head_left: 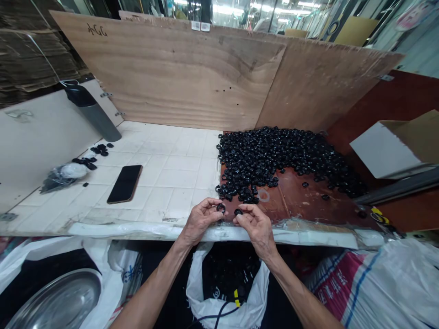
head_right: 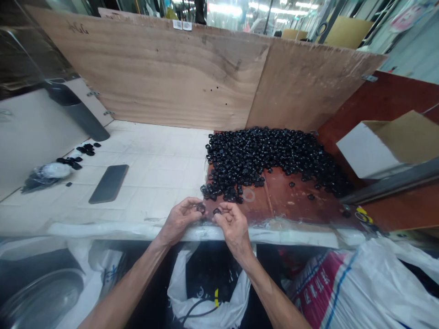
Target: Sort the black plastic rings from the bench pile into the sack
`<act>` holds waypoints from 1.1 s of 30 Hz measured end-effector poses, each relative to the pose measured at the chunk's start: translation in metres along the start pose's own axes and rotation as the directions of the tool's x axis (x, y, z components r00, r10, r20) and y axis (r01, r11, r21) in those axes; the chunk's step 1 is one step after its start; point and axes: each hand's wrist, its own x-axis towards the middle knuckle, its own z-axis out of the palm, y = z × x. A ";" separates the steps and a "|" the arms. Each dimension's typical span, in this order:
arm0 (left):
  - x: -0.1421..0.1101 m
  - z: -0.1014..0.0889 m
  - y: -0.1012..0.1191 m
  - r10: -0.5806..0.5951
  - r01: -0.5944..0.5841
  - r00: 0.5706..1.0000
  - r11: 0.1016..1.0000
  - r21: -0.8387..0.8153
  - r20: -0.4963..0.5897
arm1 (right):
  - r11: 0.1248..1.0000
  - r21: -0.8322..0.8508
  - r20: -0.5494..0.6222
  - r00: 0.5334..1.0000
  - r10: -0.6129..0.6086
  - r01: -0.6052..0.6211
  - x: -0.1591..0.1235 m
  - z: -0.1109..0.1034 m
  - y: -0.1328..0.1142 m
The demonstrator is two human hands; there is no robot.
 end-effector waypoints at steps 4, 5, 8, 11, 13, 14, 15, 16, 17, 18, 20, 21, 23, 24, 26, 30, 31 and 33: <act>-0.001 -0.002 -0.002 0.041 -0.039 0.998 0.998 0.052 -0.052 | 0.999 -0.038 -0.003 1.000 -0.031 0.031 0.001 0.004 0.007; -0.001 -0.001 -0.003 0.043 -0.038 0.997 0.997 0.063 -0.067 | 0.997 -0.071 0.003 0.999 -0.040 0.040 0.002 0.004 0.009; -0.002 0.002 -0.003 0.072 -0.066 0.994 0.995 0.068 -0.087 | 0.988 -0.147 0.029 0.999 -0.042 0.046 0.003 0.007 0.014; -0.003 0.005 -0.003 0.153 -0.149 0.986 0.986 0.070 -0.060 | 0.989 -0.144 0.064 0.997 -0.033 0.042 0.003 0.009 0.015; -0.005 0.005 -0.002 0.174 -0.169 0.984 0.981 0.098 -0.047 | 0.992 -0.115 0.057 0.998 -0.038 0.045 0.002 0.010 0.016; -0.005 0.005 -0.001 0.170 -0.164 0.984 0.979 0.120 -0.045 | 0.994 -0.099 0.050 0.998 -0.041 0.046 0.001 0.010 0.017; -0.005 0.005 -0.001 0.164 -0.157 0.986 0.977 0.146 -0.040 | 0.995 -0.084 0.044 0.998 -0.041 0.044 0.000 0.010 0.017; -0.006 0.005 -0.001 0.162 -0.154 0.986 0.973 0.174 -0.033 | 0.996 -0.073 0.043 0.998 -0.038 0.041 0.000 0.010 0.017; -0.006 0.005 -0.001 0.165 -0.157 0.986 0.967 0.201 -0.025 | 0.997 -0.067 0.044 0.998 -0.036 0.039 -0.001 0.010 0.017; -0.005 0.005 -0.002 0.172 -0.163 0.985 0.960 0.226 -0.017 | 0.997 -0.065 0.044 0.998 -0.039 0.042 -0.001 0.009 0.016; -0.005 0.006 -0.003 0.191 -0.181 0.982 0.945 0.272 -0.010 | 0.994 -0.080 0.034 0.997 -0.076 0.079 0.000 0.008 0.015; -0.005 0.007 -0.003 0.205 -0.193 0.979 0.936 0.295 -0.008 | 0.989 -0.096 0.029 0.994 -0.106 0.108 0.000 0.007 0.014; -0.005 0.008 -0.003 0.247 -0.234 0.969 0.910 0.342 0.004 | 0.977 -0.133 0.021 0.986 -0.167 0.168 0.001 0.005 0.013; -0.005 0.009 -0.003 0.271 -0.258 0.962 0.895 0.363 0.016 | 0.971 -0.149 0.021 0.982 -0.188 0.189 0.002 0.004 0.012; -0.007 0.010 -0.003 0.290 -0.282 0.956 0.879 0.385 0.038 | 0.961 -0.175 0.033 0.977 -0.213 0.215 0.002 0.003 0.013; -0.010 0.011 -0.002 0.269 -0.276 0.960 0.873 0.402 0.075 | 0.940 -0.214 0.065 0.964 -0.259 0.266 0.002 0.001 0.013; -0.010 0.011 -0.002 0.291 -0.302 0.952 0.856 0.420 0.092 | 0.932 -0.226 0.070 0.959 -0.275 0.284 0.002 0.001 0.012; -0.010 0.010 -0.002 0.342 -0.359 0.932 0.820 0.446 0.121 | 0.910 -0.261 0.084 0.947 -0.311 0.322 0.002 0.002 0.009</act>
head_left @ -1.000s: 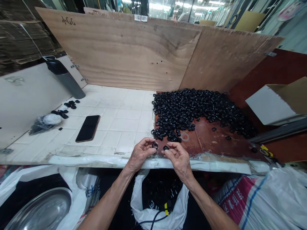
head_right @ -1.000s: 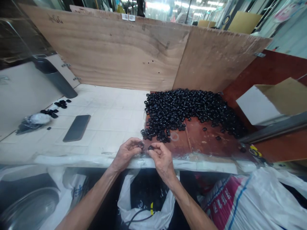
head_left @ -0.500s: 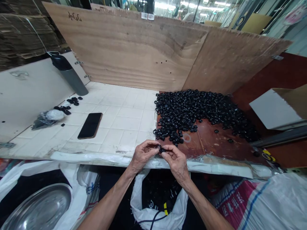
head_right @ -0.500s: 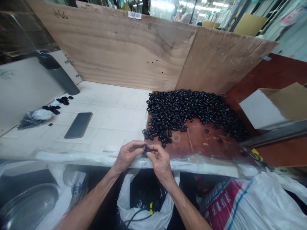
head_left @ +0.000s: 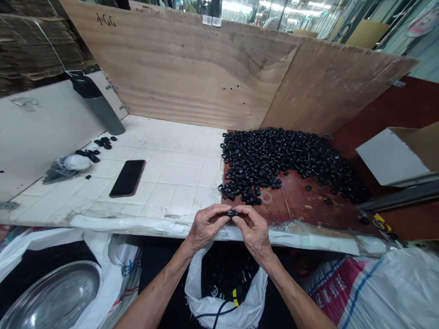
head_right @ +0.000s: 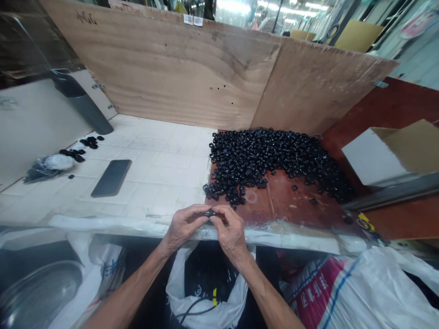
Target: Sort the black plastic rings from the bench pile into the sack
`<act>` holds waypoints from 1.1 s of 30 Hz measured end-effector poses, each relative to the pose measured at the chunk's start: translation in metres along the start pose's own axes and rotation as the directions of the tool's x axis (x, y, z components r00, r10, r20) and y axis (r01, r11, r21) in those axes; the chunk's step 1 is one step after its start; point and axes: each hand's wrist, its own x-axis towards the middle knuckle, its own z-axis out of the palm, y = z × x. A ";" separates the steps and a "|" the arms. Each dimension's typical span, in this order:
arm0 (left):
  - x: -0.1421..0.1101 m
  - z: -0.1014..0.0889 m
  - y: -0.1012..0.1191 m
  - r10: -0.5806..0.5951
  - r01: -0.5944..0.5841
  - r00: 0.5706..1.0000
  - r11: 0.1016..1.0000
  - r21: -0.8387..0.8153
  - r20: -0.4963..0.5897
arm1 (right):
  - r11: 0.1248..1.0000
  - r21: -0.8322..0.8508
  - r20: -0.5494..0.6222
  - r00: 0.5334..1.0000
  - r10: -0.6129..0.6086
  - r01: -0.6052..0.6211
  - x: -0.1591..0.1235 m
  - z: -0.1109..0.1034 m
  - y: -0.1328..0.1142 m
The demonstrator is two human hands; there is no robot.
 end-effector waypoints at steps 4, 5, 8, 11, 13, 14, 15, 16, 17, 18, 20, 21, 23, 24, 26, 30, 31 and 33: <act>0.002 -0.001 -0.003 0.027 -0.027 1.000 0.999 -0.025 -0.003 | 0.990 -0.105 0.021 0.996 -0.089 0.091 0.002 -0.001 -0.008; 0.002 -0.002 -0.003 0.023 -0.023 1.000 0.999 -0.032 0.002 | 0.986 -0.125 0.029 0.994 -0.108 0.111 0.002 -0.001 -0.010; 0.002 -0.002 -0.005 0.010 -0.009 1.000 1.000 -0.029 0.021 | 0.974 -0.154 0.043 0.986 -0.158 0.163 0.002 -0.002 -0.010; 0.001 -0.002 -0.007 -0.006 0.006 1.000 1.000 -0.011 0.027 | 0.969 -0.180 0.048 0.986 -0.161 0.167 0.002 -0.001 -0.007; 0.000 -0.001 -0.008 -0.015 0.015 1.000 1.000 -0.013 0.022 | 0.967 -0.204 0.052 0.988 -0.145 0.152 0.003 0.000 -0.005; 0.000 -0.001 -0.008 -0.016 0.017 1.000 1.000 -0.017 0.019 | 0.964 -0.222 0.055 0.989 -0.140 0.149 0.003 0.001 -0.005; 0.000 -0.001 -0.009 -0.017 0.017 1.000 1.000 -0.020 0.015 | 0.958 -0.245 0.058 0.988 -0.141 0.151 0.003 0.001 -0.004; -0.001 -0.001 -0.009 -0.020 0.021 1.000 1.000 -0.021 0.012 | 0.950 -0.271 0.062 0.988 -0.145 0.156 0.004 0.002 -0.004; -0.001 -0.001 -0.009 -0.027 0.027 1.000 0.999 -0.020 0.010 | 0.941 -0.297 0.071 0.986 -0.150 0.164 0.005 0.002 -0.003; 0.000 -0.001 -0.010 -0.035 0.035 0.999 0.999 -0.020 0.008 | 0.932 -0.318 0.079 0.985 -0.153 0.171 0.005 0.002 -0.003; 0.000 -0.001 -0.010 -0.053 0.053 0.999 0.998 -0.018 0.008 | 0.931 -0.327 0.073 0.986 -0.147 0.163 0.006 0.003 0.000; 0.000 -0.001 -0.010 -0.059 0.059 0.998 0.998 -0.018 0.008 | 0.938 -0.312 0.055 0.989 -0.140 0.150 0.005 0.003 0.001; 0.001 0.000 -0.009 -0.069 0.069 0.998 0.997 -0.030 0.004 | 0.955 -0.265 0.030 0.991 -0.131 0.134 0.004 0.002 0.003; 0.002 0.001 -0.008 -0.076 0.076 0.997 0.996 -0.041 0.000 | 0.959 -0.245 0.037 0.990 -0.135 0.140 0.004 0.001 0.004; 0.002 0.001 -0.007 -0.084 0.083 0.997 0.995 -0.061 -0.001 | 0.959 -0.230 0.083 0.985 -0.151 0.166 0.003 0.000 0.003; 0.002 0.000 -0.005 -0.019 0.020 1.000 0.999 -0.036 0.016 | 0.932 -0.319 0.113 0.983 -0.143 0.173 0.006 -0.002 0.000; 0.002 -0.001 -0.006 -0.003 0.003 1.000 1.000 -0.023 0.022 | 0.918 -0.360 0.115 0.984 -0.133 0.166 0.007 -0.002 0.000; 0.002 -0.001 -0.007 0.007 -0.007 1.000 1.000 -0.006 0.030 | 0.892 -0.428 0.114 0.988 -0.108 0.147 0.007 -0.001 0.002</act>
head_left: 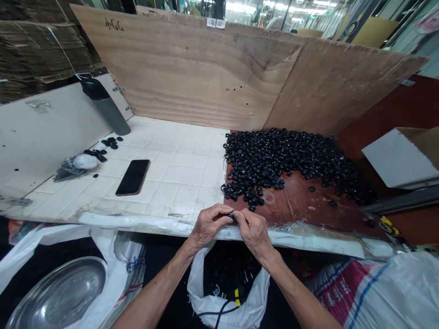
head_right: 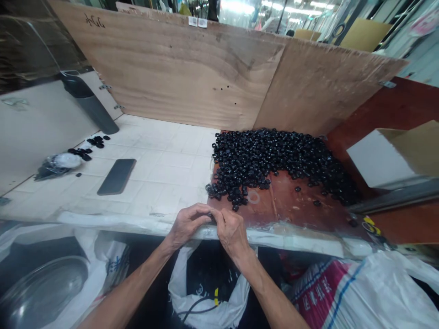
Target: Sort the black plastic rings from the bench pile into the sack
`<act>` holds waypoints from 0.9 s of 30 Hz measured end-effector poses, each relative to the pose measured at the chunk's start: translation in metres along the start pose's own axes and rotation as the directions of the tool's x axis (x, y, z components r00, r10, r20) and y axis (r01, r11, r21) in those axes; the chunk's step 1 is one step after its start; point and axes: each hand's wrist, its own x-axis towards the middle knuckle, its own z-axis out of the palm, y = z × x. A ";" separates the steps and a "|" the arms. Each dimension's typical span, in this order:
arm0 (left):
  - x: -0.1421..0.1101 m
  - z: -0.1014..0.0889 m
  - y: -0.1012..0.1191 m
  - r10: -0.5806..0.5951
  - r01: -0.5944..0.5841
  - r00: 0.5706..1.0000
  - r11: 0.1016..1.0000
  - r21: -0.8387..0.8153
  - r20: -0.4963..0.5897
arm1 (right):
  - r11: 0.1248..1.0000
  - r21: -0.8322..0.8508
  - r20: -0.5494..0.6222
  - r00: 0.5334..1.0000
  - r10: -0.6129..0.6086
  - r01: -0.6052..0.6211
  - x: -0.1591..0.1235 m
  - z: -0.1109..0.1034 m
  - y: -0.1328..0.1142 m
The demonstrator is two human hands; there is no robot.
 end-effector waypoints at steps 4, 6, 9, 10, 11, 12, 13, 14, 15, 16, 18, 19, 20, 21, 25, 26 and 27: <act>0.000 0.001 -0.002 -0.026 0.025 1.000 0.999 -0.030 -0.010 | 0.995 0.091 -0.074 0.996 0.042 -0.035 -0.003 0.002 0.002; 0.000 0.002 -0.001 -0.043 0.042 0.999 0.998 -0.053 -0.013 | 0.988 0.156 -0.077 0.997 -0.007 0.019 -0.004 0.001 0.002; 0.000 0.002 0.000 -0.057 0.056 0.998 0.997 -0.057 -0.012 | 0.991 0.121 -0.045 0.998 -0.049 0.054 -0.004 -0.001 0.003; 0.000 0.002 0.000 -0.059 0.059 0.998 0.997 -0.053 -0.013 | 0.994 0.097 -0.045 0.998 -0.043 0.047 -0.004 -0.002 0.003; 0.000 0.002 0.000 -0.063 0.062 0.998 0.997 -0.052 -0.012 | 0.996 0.081 -0.050 0.998 -0.037 0.041 -0.004 -0.003 0.003; 0.001 0.002 0.000 -0.067 0.067 0.998 0.996 -0.054 -0.011 | 0.997 0.073 -0.048 0.998 -0.035 0.039 -0.004 -0.004 0.004; 0.001 0.002 0.000 -0.073 0.072 0.997 0.996 -0.058 -0.011 | 0.996 0.073 -0.044 0.998 -0.039 0.042 -0.005 -0.005 0.003; 0.001 0.003 0.000 -0.078 0.077 0.997 0.995 -0.061 -0.011 | 0.996 0.075 -0.036 0.998 -0.049 0.051 -0.006 -0.005 0.003; 0.001 0.003 0.001 -0.082 0.081 0.997 0.995 -0.061 -0.012 | 0.995 0.076 -0.028 0.998 -0.059 0.061 -0.007 -0.006 0.003; 0.001 0.003 0.002 -0.087 0.085 0.996 0.995 -0.059 -0.017 | 0.995 0.074 -0.026 0.998 -0.063 0.065 -0.008 -0.006 0.002; 0.002 0.004 0.004 -0.093 0.091 0.995 0.995 -0.049 -0.026 | 0.994 0.086 -0.040 0.997 -0.060 0.064 -0.009 -0.006 0.000; 0.002 0.004 0.005 -0.096 0.094 0.995 0.994 -0.048 -0.028 | 0.992 0.110 -0.050 0.997 -0.057 0.062 -0.009 -0.006 -0.001; 0.002 0.004 0.006 -0.098 0.096 0.995 0.994 -0.049 -0.029 | 0.988 0.140 -0.053 0.997 -0.055 0.062 -0.009 -0.006 -0.002; 0.002 0.003 0.007 -0.098 0.096 0.995 0.994 -0.051 -0.029 | 0.984 0.168 -0.049 0.997 -0.057 0.065 -0.008 -0.006 -0.003; 0.002 0.001 0.009 -0.099 0.098 0.995 0.994 -0.047 -0.006 | 0.981 0.184 -0.033 0.998 -0.062 0.067 -0.004 -0.007 -0.008; 0.001 0.000 0.008 -0.097 0.097 0.995 0.995 -0.040 0.002 | 0.983 0.176 -0.042 0.998 -0.046 0.053 -0.004 -0.005 -0.009; 0.001 -0.001 0.006 -0.089 0.089 0.996 0.996 -0.028 0.009 | 0.984 0.175 -0.052 0.998 -0.021 0.030 -0.004 -0.003 -0.009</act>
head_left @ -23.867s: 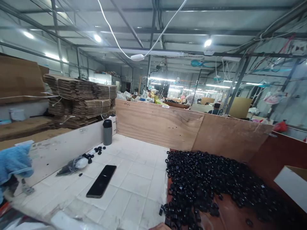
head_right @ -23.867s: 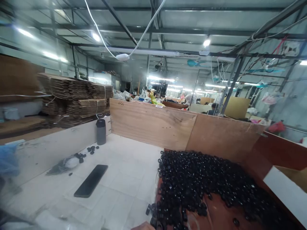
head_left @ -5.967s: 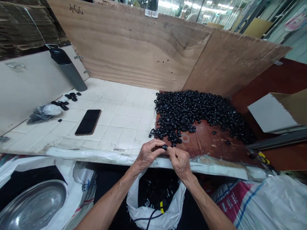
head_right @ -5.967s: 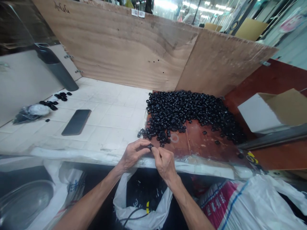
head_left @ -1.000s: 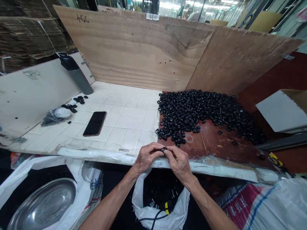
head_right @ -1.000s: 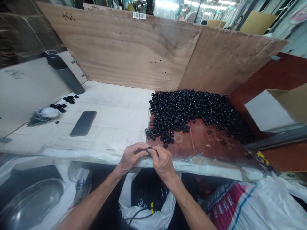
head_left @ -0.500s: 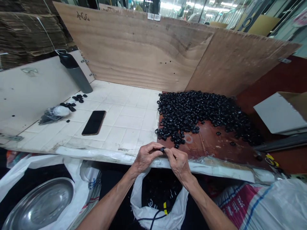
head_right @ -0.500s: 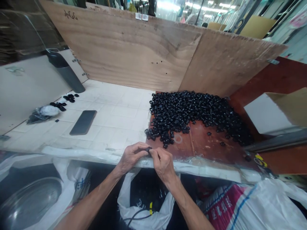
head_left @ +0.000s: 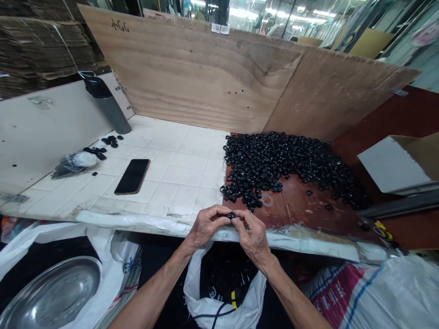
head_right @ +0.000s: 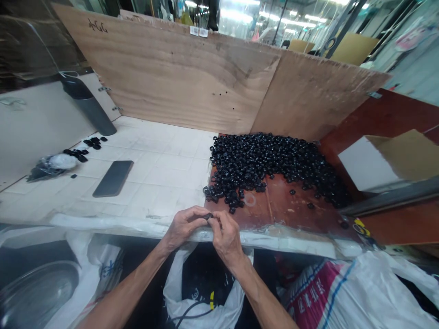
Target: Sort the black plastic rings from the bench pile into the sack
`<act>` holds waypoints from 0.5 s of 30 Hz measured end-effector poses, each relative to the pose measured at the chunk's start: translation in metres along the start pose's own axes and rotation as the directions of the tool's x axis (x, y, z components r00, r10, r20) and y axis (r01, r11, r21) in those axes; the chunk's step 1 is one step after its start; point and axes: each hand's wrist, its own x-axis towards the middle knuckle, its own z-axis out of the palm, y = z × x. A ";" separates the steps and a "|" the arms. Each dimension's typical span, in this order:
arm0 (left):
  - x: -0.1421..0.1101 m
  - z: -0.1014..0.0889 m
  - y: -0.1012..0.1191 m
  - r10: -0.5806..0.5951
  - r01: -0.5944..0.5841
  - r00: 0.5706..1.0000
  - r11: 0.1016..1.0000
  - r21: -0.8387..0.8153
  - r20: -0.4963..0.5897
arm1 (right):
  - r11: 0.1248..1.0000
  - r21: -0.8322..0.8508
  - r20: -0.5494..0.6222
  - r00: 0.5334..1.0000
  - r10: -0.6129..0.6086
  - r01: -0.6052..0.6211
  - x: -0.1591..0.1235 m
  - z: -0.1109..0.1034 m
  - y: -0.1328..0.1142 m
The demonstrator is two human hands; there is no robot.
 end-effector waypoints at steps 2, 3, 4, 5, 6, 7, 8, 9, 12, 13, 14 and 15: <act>-0.001 0.000 -0.005 0.055 -0.055 0.998 0.997 0.044 0.013 | 0.996 0.015 -0.034 0.995 0.089 -0.088 -0.003 0.007 0.001; -0.002 0.000 -0.007 0.103 -0.104 0.994 0.992 0.074 0.024 | 0.988 0.026 -0.051 0.986 0.155 -0.154 -0.006 0.010 0.002; -0.003 0.000 -0.010 0.160 -0.163 0.986 0.981 0.106 0.038 | 0.973 0.036 -0.067 0.971 0.228 -0.226 -0.008 0.014 0.003; -0.004 0.001 -0.012 0.213 -0.218 0.976 0.967 0.133 0.056 | 0.955 0.039 -0.074 0.953 0.295 -0.293 -0.011 0.017 0.005; -0.005 0.002 -0.014 0.252 -0.260 0.965 0.953 0.153 0.071 | 0.939 0.036 -0.072 0.936 0.344 -0.342 -0.013 0.019 0.006; -0.005 0.003 -0.015 0.266 -0.277 0.960 0.947 0.164 0.084 | 0.930 0.029 -0.072 0.927 0.368 -0.367 -0.015 0.020 0.007; -0.006 0.003 -0.014 0.254 -0.266 0.963 0.950 0.166 0.089 | 0.931 0.024 -0.078 0.928 0.365 -0.364 -0.017 0.019 0.008; -0.006 0.003 -0.014 0.217 -0.228 0.973 0.961 0.157 0.084 | 0.942 0.023 -0.085 0.939 0.334 -0.334 -0.019 0.018 0.008; -0.005 0.001 -0.010 0.056 -0.062 0.996 0.995 0.084 0.066 | 0.988 0.019 -0.078 0.985 0.152 -0.151 -0.021 0.012 0.008; -0.005 0.000 -0.008 0.022 -0.026 0.997 0.998 0.061 0.074 | 0.994 0.013 -0.063 0.992 0.107 -0.107 -0.021 0.011 0.008; -0.005 -0.002 -0.008 0.004 -0.008 0.997 0.999 0.046 0.083 | 0.996 0.005 -0.043 0.995 0.093 -0.093 -0.021 0.010 0.009; -0.005 -0.003 -0.007 -0.002 -0.001 0.996 0.999 0.042 0.092 | 0.994 -0.005 -0.029 0.993 0.110 -0.110 -0.021 0.010 0.009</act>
